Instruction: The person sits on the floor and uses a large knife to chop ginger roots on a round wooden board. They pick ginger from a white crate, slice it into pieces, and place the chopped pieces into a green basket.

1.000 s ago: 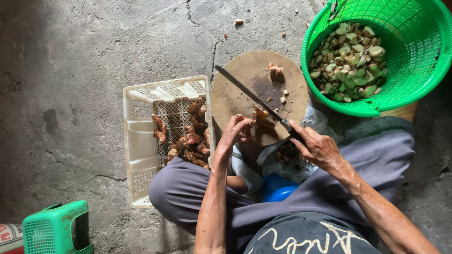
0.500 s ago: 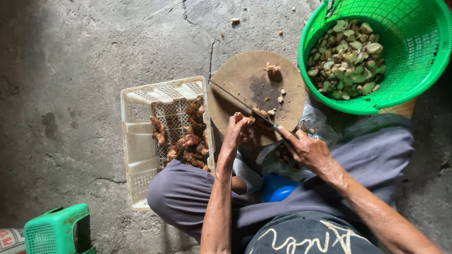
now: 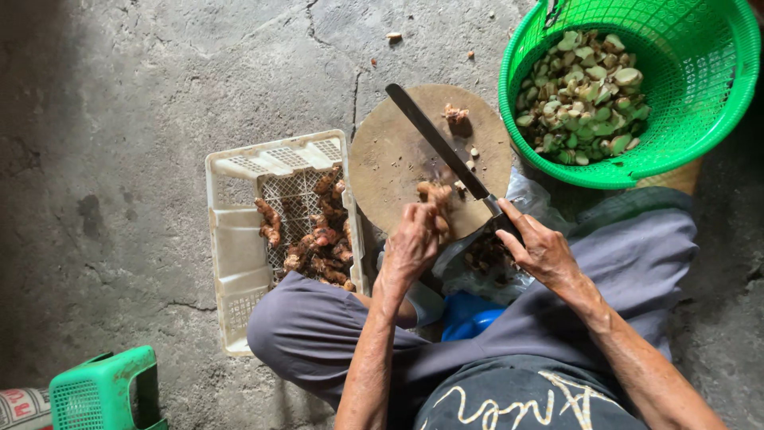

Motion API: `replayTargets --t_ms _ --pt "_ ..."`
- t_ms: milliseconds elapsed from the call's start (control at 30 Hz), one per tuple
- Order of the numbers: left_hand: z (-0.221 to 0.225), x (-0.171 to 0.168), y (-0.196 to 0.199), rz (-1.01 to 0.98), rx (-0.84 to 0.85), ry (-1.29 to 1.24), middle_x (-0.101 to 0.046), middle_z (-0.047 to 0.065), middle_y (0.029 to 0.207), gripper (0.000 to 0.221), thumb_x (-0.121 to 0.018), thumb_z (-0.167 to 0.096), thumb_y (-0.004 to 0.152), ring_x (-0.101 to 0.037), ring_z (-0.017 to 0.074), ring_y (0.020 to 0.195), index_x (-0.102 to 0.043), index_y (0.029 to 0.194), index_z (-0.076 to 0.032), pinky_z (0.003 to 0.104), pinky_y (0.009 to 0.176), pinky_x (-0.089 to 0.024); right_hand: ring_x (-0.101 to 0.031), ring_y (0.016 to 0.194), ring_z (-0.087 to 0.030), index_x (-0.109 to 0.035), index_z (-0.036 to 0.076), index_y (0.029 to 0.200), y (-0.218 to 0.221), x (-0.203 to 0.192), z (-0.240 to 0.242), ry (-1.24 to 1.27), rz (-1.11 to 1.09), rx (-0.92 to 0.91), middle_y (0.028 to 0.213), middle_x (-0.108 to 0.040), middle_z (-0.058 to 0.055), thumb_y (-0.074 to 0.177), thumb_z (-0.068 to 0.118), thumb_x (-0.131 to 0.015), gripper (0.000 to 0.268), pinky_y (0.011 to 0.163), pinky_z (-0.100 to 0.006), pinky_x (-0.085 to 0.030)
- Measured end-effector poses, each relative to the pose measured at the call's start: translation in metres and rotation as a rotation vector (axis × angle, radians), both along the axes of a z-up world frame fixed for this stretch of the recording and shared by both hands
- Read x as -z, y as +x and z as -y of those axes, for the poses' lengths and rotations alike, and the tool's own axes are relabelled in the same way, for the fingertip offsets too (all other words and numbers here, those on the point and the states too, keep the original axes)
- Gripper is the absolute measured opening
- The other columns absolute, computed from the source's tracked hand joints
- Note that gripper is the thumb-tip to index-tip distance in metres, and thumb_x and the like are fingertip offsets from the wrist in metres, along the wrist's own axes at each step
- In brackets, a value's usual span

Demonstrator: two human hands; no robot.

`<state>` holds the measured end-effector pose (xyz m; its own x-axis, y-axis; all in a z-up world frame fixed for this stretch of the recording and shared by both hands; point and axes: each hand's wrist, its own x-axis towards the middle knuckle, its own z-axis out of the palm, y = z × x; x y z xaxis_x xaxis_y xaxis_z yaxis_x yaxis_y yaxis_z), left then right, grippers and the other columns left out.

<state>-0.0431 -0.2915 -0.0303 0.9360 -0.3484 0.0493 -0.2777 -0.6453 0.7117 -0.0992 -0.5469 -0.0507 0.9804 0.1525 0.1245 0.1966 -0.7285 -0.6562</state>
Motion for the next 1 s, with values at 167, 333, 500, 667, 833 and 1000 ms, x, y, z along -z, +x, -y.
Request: replayTargets --t_ms 167,333,500,667,833,1000 --pt "0.007 0.019 -0.014 0.089 0.020 0.075 -0.060 0.013 0.114 0.026 -0.068 -0.008 0.090 -0.067 0.0357 0.099 -0.059 0.114 -0.012 0.045 0.079 -0.056 -0.069 0.077 -0.034 -0.045 0.015 0.153 -0.005 -0.026 -0.003 -0.018 -0.010 0.053 0.098 -0.067 -0.014 0.093 0.020 -0.072 0.066 0.065 -0.043 -0.057" --pt "0.009 0.029 -0.011 0.150 0.016 0.040 -0.061 0.011 0.113 0.023 -0.072 -0.012 0.086 -0.066 0.0344 0.098 -0.058 0.105 -0.011 0.044 0.080 -0.055 -0.068 0.069 -0.033 -0.046 0.020 0.152 -0.005 -0.017 -0.023 -0.129 -0.007 0.005 0.094 -0.065 -0.015 0.092 0.026 -0.071 0.065 0.059 -0.043 -0.058" --pt "0.014 0.024 -0.009 0.203 0.022 0.056 -0.064 0.011 0.117 0.019 -0.071 -0.014 0.095 -0.066 0.0331 0.097 -0.061 0.111 -0.010 0.043 0.083 -0.056 -0.067 0.062 -0.032 -0.046 0.025 0.152 -0.004 0.009 -0.032 -0.309 -0.141 -0.037 0.085 -0.062 -0.013 0.093 0.032 -0.068 0.064 0.054 -0.043 -0.057" --pt "0.011 0.017 -0.012 0.161 0.010 0.040 -0.064 0.011 0.115 0.022 -0.073 -0.017 0.092 -0.066 0.0333 0.097 -0.062 0.110 -0.010 0.043 0.080 -0.056 -0.068 0.063 -0.030 -0.046 0.026 0.154 -0.007 0.007 -0.017 -0.410 -0.039 -0.105 0.085 -0.061 -0.013 0.093 0.028 -0.068 0.065 0.053 -0.042 -0.057" --pt "-0.003 0.016 -0.011 0.132 0.032 0.028 -0.064 0.012 0.114 0.026 -0.074 -0.016 0.086 -0.067 0.0341 0.100 -0.062 0.109 -0.009 0.043 0.080 -0.056 -0.068 0.064 -0.033 -0.047 0.026 0.152 -0.002 0.006 -0.009 -0.353 -0.093 -0.033 0.088 -0.063 -0.012 0.093 0.031 -0.068 0.063 0.055 -0.043 -0.057" --pt "-0.014 0.012 0.000 0.170 -0.022 0.182 -0.063 0.011 0.124 0.023 -0.068 -0.009 0.093 -0.063 0.0339 0.113 -0.064 0.115 -0.011 0.043 0.095 -0.053 -0.071 0.086 -0.038 -0.043 0.017 0.156 0.008 0.011 0.012 -0.033 0.018 0.058 0.107 -0.070 -0.017 0.094 0.024 -0.068 0.067 0.069 -0.044 -0.057"
